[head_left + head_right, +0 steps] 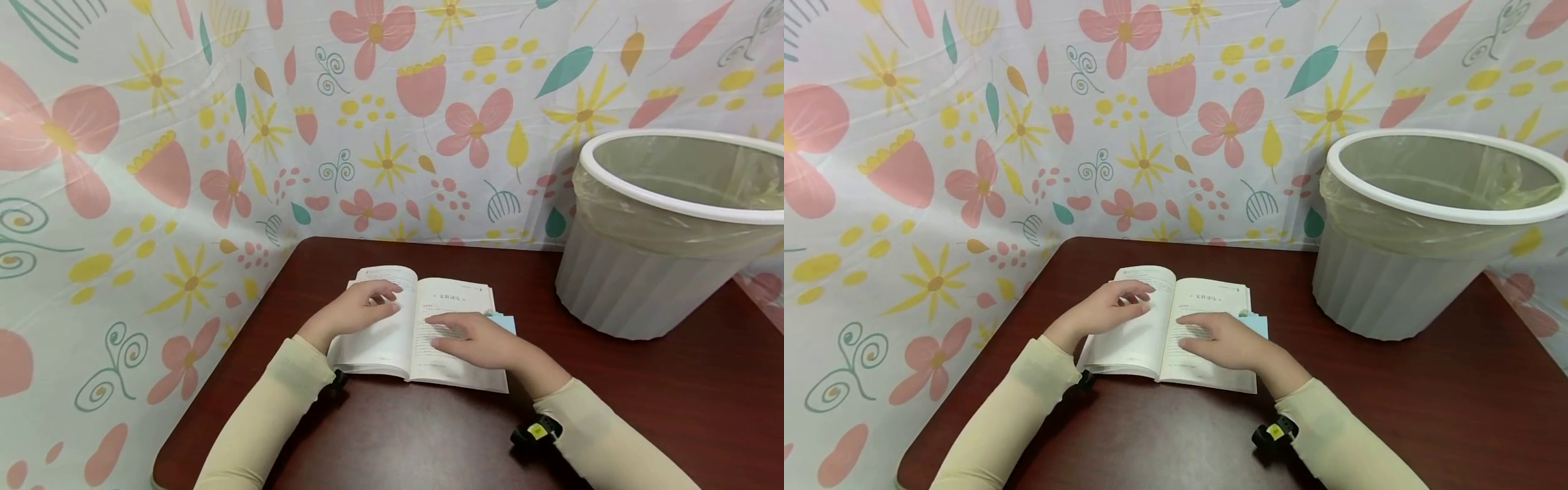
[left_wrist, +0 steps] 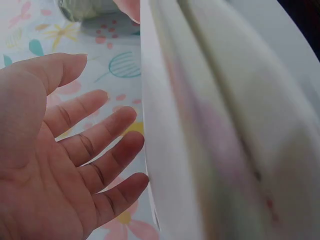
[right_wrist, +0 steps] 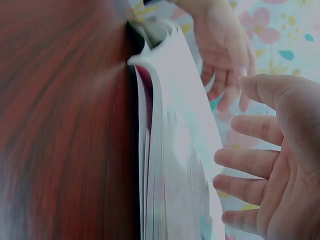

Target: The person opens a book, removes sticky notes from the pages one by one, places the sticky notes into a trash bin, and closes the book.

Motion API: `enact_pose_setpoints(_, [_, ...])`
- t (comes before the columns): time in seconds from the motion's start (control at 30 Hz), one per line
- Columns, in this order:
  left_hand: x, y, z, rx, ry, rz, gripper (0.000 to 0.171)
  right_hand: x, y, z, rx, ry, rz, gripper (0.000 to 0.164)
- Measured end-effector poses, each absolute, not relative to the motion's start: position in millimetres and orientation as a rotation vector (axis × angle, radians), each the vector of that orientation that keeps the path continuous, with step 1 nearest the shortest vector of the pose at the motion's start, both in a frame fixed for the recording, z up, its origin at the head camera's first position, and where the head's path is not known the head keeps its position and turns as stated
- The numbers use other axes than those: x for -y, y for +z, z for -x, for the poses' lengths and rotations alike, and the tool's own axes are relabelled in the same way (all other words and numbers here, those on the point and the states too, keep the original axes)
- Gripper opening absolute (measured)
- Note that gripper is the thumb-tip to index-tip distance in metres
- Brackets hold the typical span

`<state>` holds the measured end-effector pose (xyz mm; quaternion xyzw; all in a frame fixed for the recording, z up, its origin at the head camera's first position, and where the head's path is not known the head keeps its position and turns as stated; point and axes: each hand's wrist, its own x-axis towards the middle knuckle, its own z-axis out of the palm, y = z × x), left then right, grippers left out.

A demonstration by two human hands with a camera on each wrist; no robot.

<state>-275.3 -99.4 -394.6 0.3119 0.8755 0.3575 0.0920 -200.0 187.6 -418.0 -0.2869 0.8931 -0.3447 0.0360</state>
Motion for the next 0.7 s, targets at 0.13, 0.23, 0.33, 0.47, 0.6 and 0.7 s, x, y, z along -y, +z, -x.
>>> enact_pose_setpoints(0.13, [91.3,-391.2,275.2,-2.583,1.043,-0.988,0.044,-205.8,-420.9,198.7,-2.79,-1.013,0.818,0.05])
enact_pose_setpoints(0.23, [83.7,-387.0,276.9,-2.585,0.977,-1.034,0.045,-220.1,-422.3,197.8,-2.808,-0.976,0.754,0.051])
enact_pose_setpoints(0.33, [75.8,-381.6,279.8,-2.578,0.883,-1.055,0.047,-233.8,-422.5,199.0,-2.83,-0.936,0.679,0.053])
enact_pose_setpoints(0.47, [64.8,-374.3,284.3,-2.554,0.751,-1.042,0.053,-250.0,-422.7,203.4,-2.838,-0.908,0.595,0.056])
enact_pose_setpoints(0.6, [53.5,-372.9,288.9,-2.546,0.601,-1.013,0.058,-260.9,-423.4,207.4,-2.84,-0.864,0.525,0.059])
enact_pose_setpoints(0.7, [44.0,-373.8,292.2,-2.546,0.49,-1.003,0.06,-265.9,-424.5,209.5,-2.847,-0.837,0.485,0.06])
